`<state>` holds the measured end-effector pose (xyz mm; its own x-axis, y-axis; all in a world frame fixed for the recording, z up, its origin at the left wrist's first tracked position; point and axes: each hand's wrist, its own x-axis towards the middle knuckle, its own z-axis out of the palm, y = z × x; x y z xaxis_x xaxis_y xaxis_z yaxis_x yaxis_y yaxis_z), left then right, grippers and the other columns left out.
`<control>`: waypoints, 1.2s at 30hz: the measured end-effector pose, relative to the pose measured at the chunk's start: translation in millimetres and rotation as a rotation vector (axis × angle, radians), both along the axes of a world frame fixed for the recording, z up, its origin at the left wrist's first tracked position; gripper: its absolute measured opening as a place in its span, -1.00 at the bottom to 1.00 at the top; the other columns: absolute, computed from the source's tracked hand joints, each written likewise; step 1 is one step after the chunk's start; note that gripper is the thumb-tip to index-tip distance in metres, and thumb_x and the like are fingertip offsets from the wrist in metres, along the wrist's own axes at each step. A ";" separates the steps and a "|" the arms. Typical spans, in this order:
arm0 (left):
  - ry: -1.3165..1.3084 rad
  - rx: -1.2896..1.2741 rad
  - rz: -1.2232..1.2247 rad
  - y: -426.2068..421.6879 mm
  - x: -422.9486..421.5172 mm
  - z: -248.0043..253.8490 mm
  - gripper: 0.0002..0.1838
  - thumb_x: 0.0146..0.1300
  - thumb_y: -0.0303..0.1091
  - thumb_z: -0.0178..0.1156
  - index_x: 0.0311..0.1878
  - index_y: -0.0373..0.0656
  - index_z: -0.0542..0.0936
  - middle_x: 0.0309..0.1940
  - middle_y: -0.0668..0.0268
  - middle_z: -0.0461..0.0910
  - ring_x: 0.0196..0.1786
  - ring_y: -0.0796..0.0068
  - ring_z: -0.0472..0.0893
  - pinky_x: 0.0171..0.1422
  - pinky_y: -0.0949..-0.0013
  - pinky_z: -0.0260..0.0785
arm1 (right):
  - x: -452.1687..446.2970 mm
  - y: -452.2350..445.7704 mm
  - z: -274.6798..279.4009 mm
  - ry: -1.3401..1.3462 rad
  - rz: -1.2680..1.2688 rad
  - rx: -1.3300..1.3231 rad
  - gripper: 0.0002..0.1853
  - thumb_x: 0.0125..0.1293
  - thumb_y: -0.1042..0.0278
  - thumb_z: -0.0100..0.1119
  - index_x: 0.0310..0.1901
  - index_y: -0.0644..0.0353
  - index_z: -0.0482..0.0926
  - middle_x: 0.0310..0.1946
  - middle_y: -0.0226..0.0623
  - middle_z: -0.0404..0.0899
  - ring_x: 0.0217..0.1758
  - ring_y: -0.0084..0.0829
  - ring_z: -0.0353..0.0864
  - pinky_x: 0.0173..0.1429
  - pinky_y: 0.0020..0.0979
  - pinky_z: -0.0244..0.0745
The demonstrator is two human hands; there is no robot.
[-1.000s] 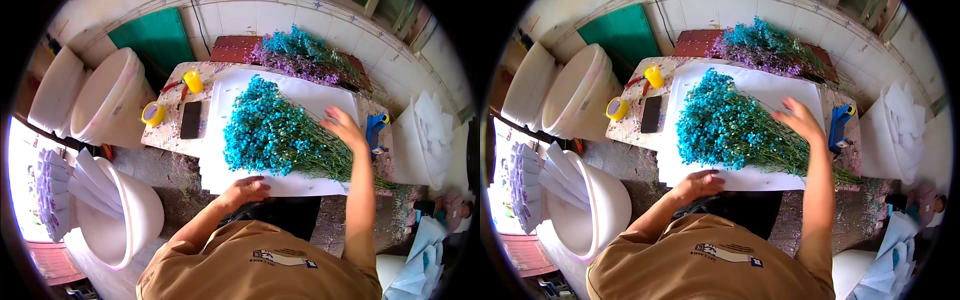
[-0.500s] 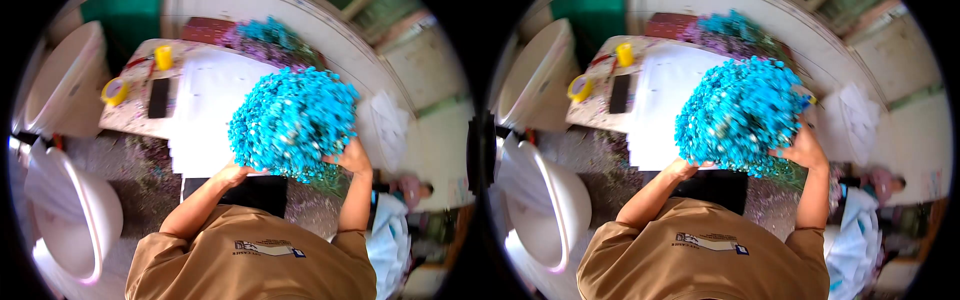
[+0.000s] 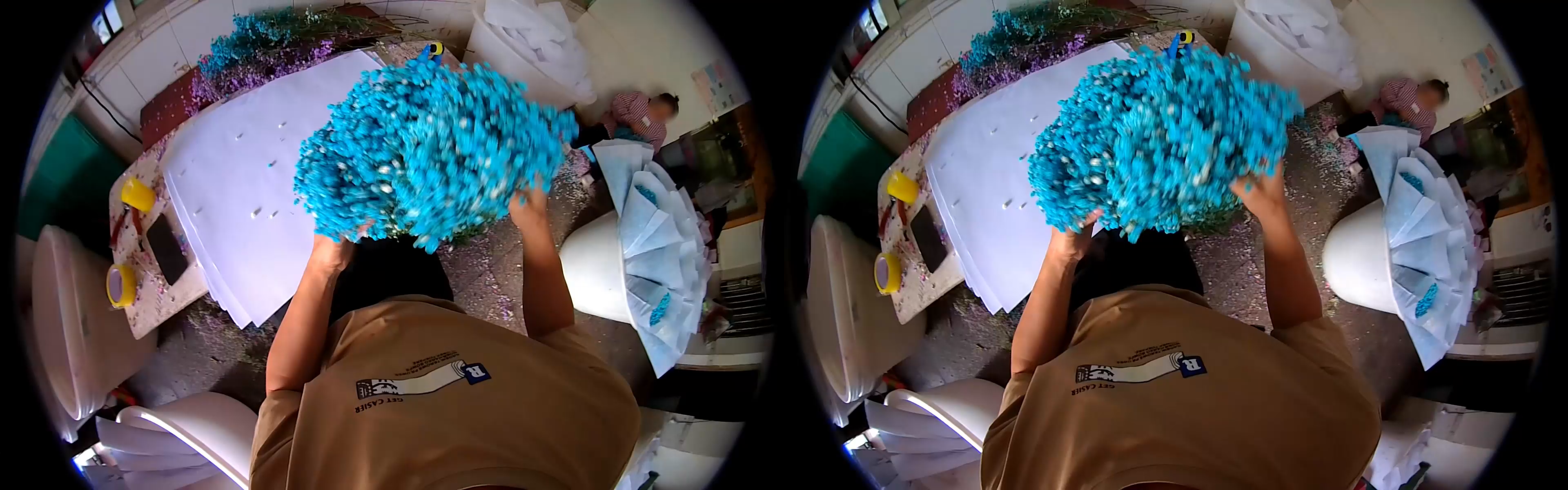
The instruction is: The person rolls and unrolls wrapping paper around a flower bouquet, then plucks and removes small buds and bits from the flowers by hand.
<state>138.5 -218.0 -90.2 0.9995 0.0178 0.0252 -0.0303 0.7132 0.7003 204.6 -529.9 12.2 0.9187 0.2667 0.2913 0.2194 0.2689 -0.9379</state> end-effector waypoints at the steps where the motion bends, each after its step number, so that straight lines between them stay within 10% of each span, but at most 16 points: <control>1: -0.025 -0.047 0.039 0.7 5.0 7.9 -0.35 0.06 -0.57 0.48 0.26 -0.16 0.48 0.12 0.28 0.58 0.19 0.32 0.55 0.32 0.19 0.39 | 9.0 13.4 -1.0 -0.084 -0.060 -0.118 -0.41 0.11 0.44 0.36 0.23 0.25 0.47 0.14 -0.22 0.56 0.17 -0.32 0.56 0.29 -0.15 0.45; 5: 0.078 0.063 0.091 -28.1 12.5 33.1 -0.37 -0.09 -0.74 0.31 0.15 -0.18 0.52 -0.01 0.33 0.54 0.06 0.36 0.49 0.17 0.24 0.36 | 23.8 81.0 26.9 -0.318 -0.177 -0.587 -0.43 -0.04 0.50 0.39 0.11 0.34 0.54 -0.03 -0.25 0.63 0.06 -0.33 0.58 0.18 -0.26 0.47; 9: -0.135 0.075 0.126 44.8 -12.9 16.1 -0.33 0.04 -0.42 0.43 0.30 -0.20 0.49 0.23 0.19 0.57 0.27 0.20 0.55 0.31 0.20 0.40 | 48.6 40.3 57.5 -0.049 -0.166 -0.072 -0.63 0.07 0.46 0.27 -0.04 0.33 0.61 -0.20 -0.26 0.67 -0.19 -0.41 0.65 -0.11 -0.25 0.58; 11: 0.300 -0.222 0.266 47.2 1.2 -4.7 -0.40 0.13 -0.46 0.35 0.29 -0.22 0.47 0.21 0.22 0.57 0.21 0.18 0.57 0.36 0.14 0.40 | 53.1 46.3 30.0 0.085 -0.260 -0.061 -0.63 0.08 0.43 0.22 -0.03 0.34 0.60 -0.23 -0.25 0.66 -0.23 -0.42 0.64 -0.13 -0.29 0.55; 14: 0.125 0.018 0.223 8.8 -14.1 3.2 -0.40 0.33 -0.18 0.33 0.33 -0.24 0.40 0.19 0.25 0.51 0.22 0.34 0.48 0.32 0.17 0.37 | 32.5 75.6 31.2 -0.502 -0.118 -0.561 -0.61 0.04 0.38 0.28 -0.05 0.30 0.61 -0.33 -0.34 0.65 -0.27 -0.54 0.61 -0.15 -0.41 0.51; 16: 0.052 0.076 0.175 25.1 -25.3 -1.0 -0.40 0.39 -0.08 0.27 0.33 -0.26 0.39 0.17 0.24 0.53 0.19 0.37 0.51 0.27 0.16 0.41 | 33.9 74.9 58.9 -0.065 -0.159 -0.214 -0.74 0.13 0.47 0.24 -0.10 0.28 0.65 -0.32 -0.39 0.67 -0.28 -0.56 0.60 -0.17 -0.49 0.49; 20: 0.361 0.035 0.352 29.7 -25.5 15.3 -0.65 0.34 -0.35 0.16 0.14 -0.28 0.56 0.06 0.20 0.60 0.04 0.32 0.62 0.11 0.19 0.53 | 46.3 92.6 44.2 -0.426 0.041 -0.522 -0.75 0.17 0.54 0.21 -0.08 0.30 0.67 -0.26 -0.40 0.69 -0.27 -0.55 0.59 -0.15 -0.50 0.47; 24: 0.325 -0.066 0.266 46.4 -43.1 -10.5 -0.65 0.35 -0.45 0.13 0.20 -0.23 0.53 0.04 0.17 0.64 0.07 0.29 0.63 0.19 0.20 0.48 | 86.5 103.7 34.1 -0.096 -0.167 -0.153 -0.73 0.24 0.58 0.09 -0.05 0.29 0.68 -0.23 -0.34 0.70 -0.24 -0.56 0.60 -0.15 -0.43 0.50; 25: 0.376 0.007 0.231 68.2 -46.5 -55.4 -0.62 0.39 -0.39 0.17 0.24 -0.23 0.49 0.06 0.18 0.63 0.09 0.30 0.62 0.23 0.21 0.47 | 86.5 109.3 33.5 -0.016 -0.189 -0.302 -0.69 0.21 0.56 0.10 -0.03 0.32 0.68 -0.20 -0.33 0.70 -0.18 -0.53 0.61 -0.08 -0.41 0.50; 27: 0.318 0.016 0.381 29.3 -60.2 38.3 -0.60 0.36 -0.46 0.21 0.24 -0.25 0.47 0.06 0.19 0.63 0.08 0.32 0.61 0.22 0.27 0.45 | 90.3 127.8 19.3 -0.219 0.093 -0.609 -0.64 0.17 0.52 0.13 0.01 0.35 0.66 -0.18 -0.32 0.71 -0.11 -0.51 0.61 0.02 -0.42 0.47; 36: 0.505 0.197 0.329 49.1 -80.0 18.4 -0.63 0.24 -0.56 0.24 0.14 -0.25 0.54 0.00 0.16 0.63 0.04 0.23 0.62 0.04 0.15 0.51 | 133.5 154.2 -14.2 -0.029 0.190 -0.598 -0.66 0.24 0.48 0.20 0.06 0.34 0.62 -0.15 -0.37 0.66 -0.11 -0.53 0.54 0.05 -0.44 0.41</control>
